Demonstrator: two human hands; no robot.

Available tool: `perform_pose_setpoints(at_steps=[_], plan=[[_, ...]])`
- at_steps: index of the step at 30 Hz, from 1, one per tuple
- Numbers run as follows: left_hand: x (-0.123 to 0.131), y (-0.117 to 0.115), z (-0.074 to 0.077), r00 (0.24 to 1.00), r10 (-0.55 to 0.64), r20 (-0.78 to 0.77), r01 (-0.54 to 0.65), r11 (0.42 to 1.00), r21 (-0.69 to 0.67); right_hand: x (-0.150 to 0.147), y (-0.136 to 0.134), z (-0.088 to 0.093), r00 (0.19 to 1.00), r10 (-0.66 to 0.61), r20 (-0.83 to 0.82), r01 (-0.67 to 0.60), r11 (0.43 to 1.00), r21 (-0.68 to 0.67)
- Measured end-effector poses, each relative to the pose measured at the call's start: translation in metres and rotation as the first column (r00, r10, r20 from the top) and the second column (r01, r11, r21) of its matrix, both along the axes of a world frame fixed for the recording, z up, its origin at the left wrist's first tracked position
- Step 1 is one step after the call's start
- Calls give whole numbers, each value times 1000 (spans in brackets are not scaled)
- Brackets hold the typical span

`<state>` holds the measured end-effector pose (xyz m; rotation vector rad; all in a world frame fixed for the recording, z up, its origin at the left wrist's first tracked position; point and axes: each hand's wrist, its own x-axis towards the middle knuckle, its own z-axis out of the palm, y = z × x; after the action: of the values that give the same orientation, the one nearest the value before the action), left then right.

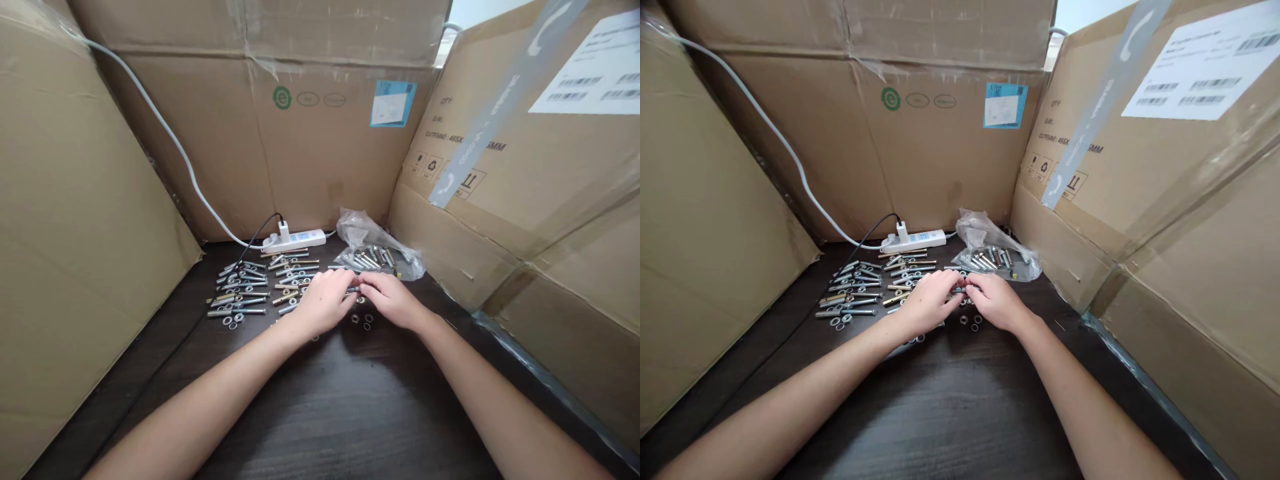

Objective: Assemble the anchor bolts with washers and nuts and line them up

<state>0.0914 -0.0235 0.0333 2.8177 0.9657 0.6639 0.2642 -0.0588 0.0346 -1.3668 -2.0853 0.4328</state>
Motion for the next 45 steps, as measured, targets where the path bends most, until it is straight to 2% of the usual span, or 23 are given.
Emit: perform_pose_setpoints(at_steps=[4,10,14,20,26,33,39,45], plan=[[-1,-1,3,1000,-21,-2,21,1000,-6,-1,-1,-1,998,7,-68,-11,999,-52],[-4,0,3,996,-29,-86,26,999,-46,17,2,3,998,-66,20,69,969,-237],[-5,1,-1,992,-46,-114,40,998,-53,23,3,3,999,-29,31,39,920,-390],[-4,2,-1,992,-53,-113,49,998,-40,26,0,2,1000,18,5,-14,884,-467],[-4,4,-6,989,-48,-143,47,999,-14,29,-2,7,989,-28,148,91,896,-435],[-8,5,-8,972,-77,-223,93,994,63,38,0,2,950,-46,308,176,896,-409],[-9,4,-11,961,-69,-267,90,994,66,40,0,3,938,-45,343,194,889,-415],[-9,5,-14,960,-41,-277,58,997,52,46,2,-2,907,-116,405,273,894,-356]])
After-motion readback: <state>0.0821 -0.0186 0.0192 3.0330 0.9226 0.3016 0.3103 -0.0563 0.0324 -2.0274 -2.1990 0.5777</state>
